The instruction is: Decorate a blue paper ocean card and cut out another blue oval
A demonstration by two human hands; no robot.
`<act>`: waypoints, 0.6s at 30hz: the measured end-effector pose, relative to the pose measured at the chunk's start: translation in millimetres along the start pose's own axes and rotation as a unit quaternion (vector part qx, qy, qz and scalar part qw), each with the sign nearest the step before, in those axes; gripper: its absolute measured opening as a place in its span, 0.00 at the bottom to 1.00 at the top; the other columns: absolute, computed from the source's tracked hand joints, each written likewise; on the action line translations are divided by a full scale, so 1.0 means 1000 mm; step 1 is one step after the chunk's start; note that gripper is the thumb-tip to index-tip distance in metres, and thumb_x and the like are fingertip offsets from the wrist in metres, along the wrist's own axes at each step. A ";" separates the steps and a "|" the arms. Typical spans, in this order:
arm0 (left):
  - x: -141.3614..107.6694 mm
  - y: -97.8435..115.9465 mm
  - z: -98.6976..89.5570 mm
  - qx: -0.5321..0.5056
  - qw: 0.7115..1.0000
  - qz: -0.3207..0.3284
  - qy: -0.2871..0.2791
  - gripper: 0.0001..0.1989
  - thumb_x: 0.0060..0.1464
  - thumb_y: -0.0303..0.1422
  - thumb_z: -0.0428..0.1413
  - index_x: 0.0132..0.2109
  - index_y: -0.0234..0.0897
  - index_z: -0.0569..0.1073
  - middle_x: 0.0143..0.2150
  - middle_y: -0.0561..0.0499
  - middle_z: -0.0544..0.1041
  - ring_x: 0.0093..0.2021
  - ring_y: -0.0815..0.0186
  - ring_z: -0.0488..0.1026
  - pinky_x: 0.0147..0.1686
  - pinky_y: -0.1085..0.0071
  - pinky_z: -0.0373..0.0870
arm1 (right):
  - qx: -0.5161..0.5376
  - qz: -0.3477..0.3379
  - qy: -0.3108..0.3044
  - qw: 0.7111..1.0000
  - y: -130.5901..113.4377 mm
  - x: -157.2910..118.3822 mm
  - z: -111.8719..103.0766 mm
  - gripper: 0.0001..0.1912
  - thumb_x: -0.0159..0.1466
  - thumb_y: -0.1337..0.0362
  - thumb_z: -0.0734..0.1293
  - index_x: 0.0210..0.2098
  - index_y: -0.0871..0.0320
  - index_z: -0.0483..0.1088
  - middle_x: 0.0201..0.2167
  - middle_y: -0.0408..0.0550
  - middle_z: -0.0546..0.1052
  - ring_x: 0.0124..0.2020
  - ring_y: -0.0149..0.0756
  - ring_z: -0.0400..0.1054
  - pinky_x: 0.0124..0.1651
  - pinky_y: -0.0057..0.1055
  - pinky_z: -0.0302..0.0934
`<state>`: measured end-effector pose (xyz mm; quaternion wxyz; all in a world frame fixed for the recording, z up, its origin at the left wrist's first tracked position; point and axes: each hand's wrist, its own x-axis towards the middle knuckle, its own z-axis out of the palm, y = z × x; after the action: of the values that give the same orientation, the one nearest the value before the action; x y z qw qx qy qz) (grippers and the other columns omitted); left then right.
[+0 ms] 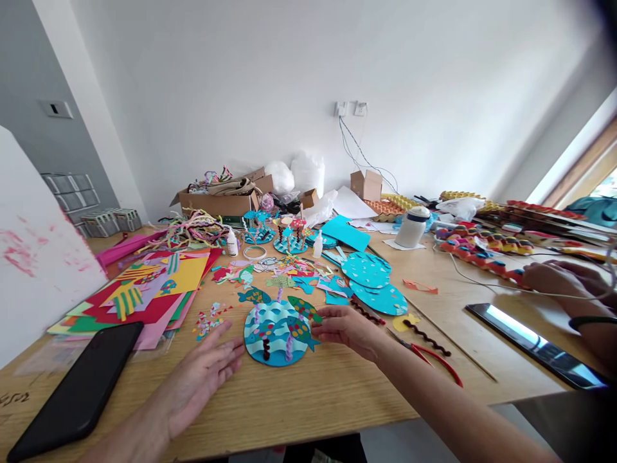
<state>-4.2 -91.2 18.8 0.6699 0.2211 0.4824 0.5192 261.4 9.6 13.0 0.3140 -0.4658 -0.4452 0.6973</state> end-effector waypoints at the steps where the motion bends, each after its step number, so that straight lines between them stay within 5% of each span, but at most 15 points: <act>1: 0.000 0.000 0.000 0.003 1.000 -0.001 0.000 0.38 0.50 0.22 0.54 0.63 0.39 0.45 0.43 0.43 0.77 0.47 0.61 0.73 0.49 0.65 0.64 | 0.005 0.002 -0.001 1.000 0.000 0.000 0.001 0.12 0.48 0.73 0.69 0.33 0.62 0.67 0.31 0.51 0.77 0.33 0.35 0.73 0.34 0.26 0.65; 18: -0.002 -0.001 -0.003 0.002 1.000 -0.016 0.014 0.33 0.49 0.21 0.55 0.61 0.39 0.53 0.44 0.44 0.77 0.46 0.62 0.73 0.41 0.71 0.69 | -0.011 -0.025 -0.006 1.000 0.009 0.000 0.009 0.10 0.45 0.68 0.71 0.28 0.61 0.70 0.29 0.46 0.76 0.30 0.30 0.71 0.28 0.21 0.61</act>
<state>-6.2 -94.1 17.5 0.6711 0.2074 0.4960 0.5106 253.1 3.1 6.6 0.3236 -0.4542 -0.4662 0.6868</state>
